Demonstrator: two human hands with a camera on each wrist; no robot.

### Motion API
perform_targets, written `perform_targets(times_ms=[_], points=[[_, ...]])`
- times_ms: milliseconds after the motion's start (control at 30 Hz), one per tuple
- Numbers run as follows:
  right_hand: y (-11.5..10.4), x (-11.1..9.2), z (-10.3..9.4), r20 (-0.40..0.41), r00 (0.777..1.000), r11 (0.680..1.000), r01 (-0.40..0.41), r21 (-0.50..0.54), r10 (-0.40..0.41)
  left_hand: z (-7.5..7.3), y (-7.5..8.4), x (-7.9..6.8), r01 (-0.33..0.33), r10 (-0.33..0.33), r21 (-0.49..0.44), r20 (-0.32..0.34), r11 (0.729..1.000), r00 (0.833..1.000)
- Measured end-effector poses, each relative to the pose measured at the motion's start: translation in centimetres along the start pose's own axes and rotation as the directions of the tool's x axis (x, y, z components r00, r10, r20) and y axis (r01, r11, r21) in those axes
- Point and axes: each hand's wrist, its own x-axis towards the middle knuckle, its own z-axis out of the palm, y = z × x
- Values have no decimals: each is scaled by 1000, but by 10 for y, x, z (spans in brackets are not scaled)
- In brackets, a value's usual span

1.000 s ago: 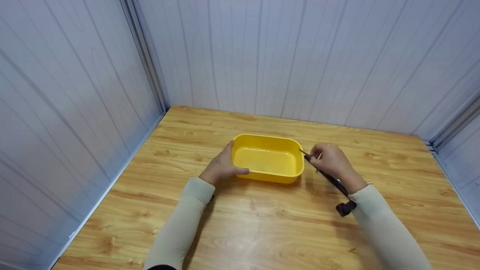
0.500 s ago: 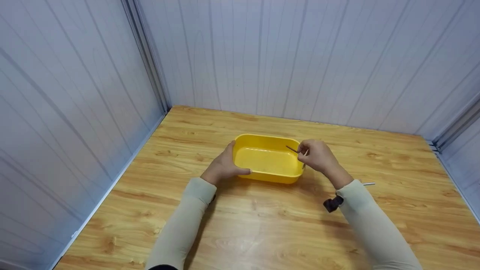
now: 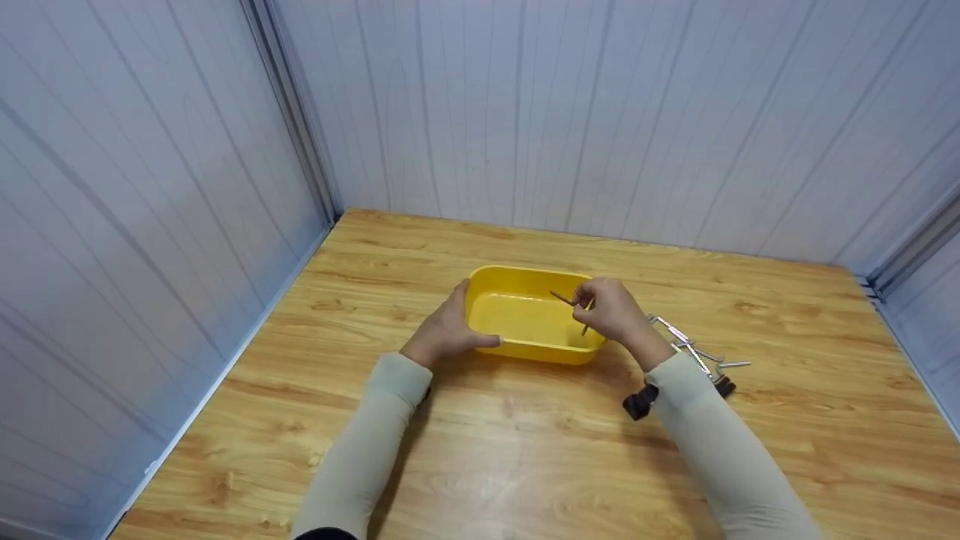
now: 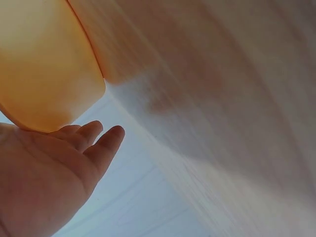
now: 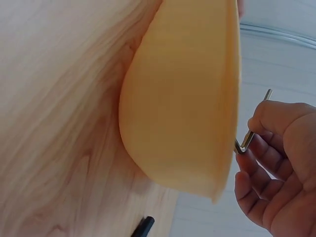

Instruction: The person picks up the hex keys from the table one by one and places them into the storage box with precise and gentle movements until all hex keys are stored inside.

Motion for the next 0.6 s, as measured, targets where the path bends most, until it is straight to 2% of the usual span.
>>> perform_targets(times_ms=[333,600], points=[[3,7,27,45,999,999,-23,41,21,0,-2,-3,18,-18,-1,7,1000,1000],[7,10,36,78,996,998,-40,40,37,3,1,-2,30,-30,26,8,999,1000]])
